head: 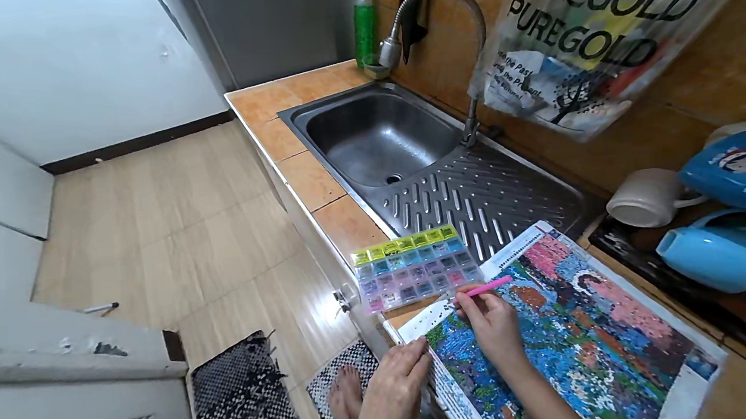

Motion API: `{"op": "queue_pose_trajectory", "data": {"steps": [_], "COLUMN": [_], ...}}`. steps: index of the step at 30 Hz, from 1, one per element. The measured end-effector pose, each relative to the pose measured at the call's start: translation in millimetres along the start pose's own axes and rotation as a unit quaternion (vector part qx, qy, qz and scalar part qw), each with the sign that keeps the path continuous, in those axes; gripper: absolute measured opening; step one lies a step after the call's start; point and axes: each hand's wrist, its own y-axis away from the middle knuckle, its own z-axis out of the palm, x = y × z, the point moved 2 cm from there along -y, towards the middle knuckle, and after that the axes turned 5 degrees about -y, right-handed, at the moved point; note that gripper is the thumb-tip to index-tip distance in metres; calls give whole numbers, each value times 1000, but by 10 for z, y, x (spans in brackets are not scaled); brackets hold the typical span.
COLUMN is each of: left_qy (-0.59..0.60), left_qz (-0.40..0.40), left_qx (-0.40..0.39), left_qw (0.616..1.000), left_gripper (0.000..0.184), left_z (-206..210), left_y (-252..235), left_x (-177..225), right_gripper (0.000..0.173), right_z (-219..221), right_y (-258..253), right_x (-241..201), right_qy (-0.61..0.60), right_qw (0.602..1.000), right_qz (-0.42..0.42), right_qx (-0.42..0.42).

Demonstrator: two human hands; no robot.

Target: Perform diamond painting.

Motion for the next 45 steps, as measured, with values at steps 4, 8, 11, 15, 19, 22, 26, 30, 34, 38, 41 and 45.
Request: {"op": "queue_pose_trajectory", "data": {"steps": [4,8,11,15,19,22,26,30,34,38,41,45], "left_qy": [3,4,8,13,12,11,8,3,4,2,4,7], "left_qz": [0,-1,-4,-9,-8,-7,-5,-3,-5,-3,-4,-2], "left_qx": [-5,-5,-9,-17,-14,-12,-10,-6,-4,-5,-4,-4], "left_qw": [1000,1000,1000,1000,1000,1000,1000,1000,1000,1000,1000,1000], "left_gripper": [29,29,29,29,29,29,29,30,30,30,30,30], "left_z": [-2,-6,-5,-1,3,5,5,10,10,12,18,20], "left_y": [5,13,11,14,15,12,13,18,20,22,23,29], "left_x": [1,-1,-1,-4,-5,-4,-10,-8,-7,-9,-13,-19], "right_gripper": [18,18,18,19,18,18,19,18,19,20,19,20], "right_z": [27,43,32,5,-8,-10,-7,0,6,17,27,29], "right_y": [-24,-24,-11,0,6,7,10,15,13,15,15,20], "right_x": [42,78,75,62,54,59,69,79,77,80,79,68], "right_qy": [5,6,15,26,24,21,31,39,42,36,32,36], "right_qw": [1000,1000,1000,999,999,999,999,998,998,998,998,998], "right_qz": [-8,-17,-25,-32,-30,-34,-42,-44,-50,-50,-50,-52], "right_qx": [-3,-11,-11,-13,-10,-7,-6,-8,-5,-5,-5,-3]}}
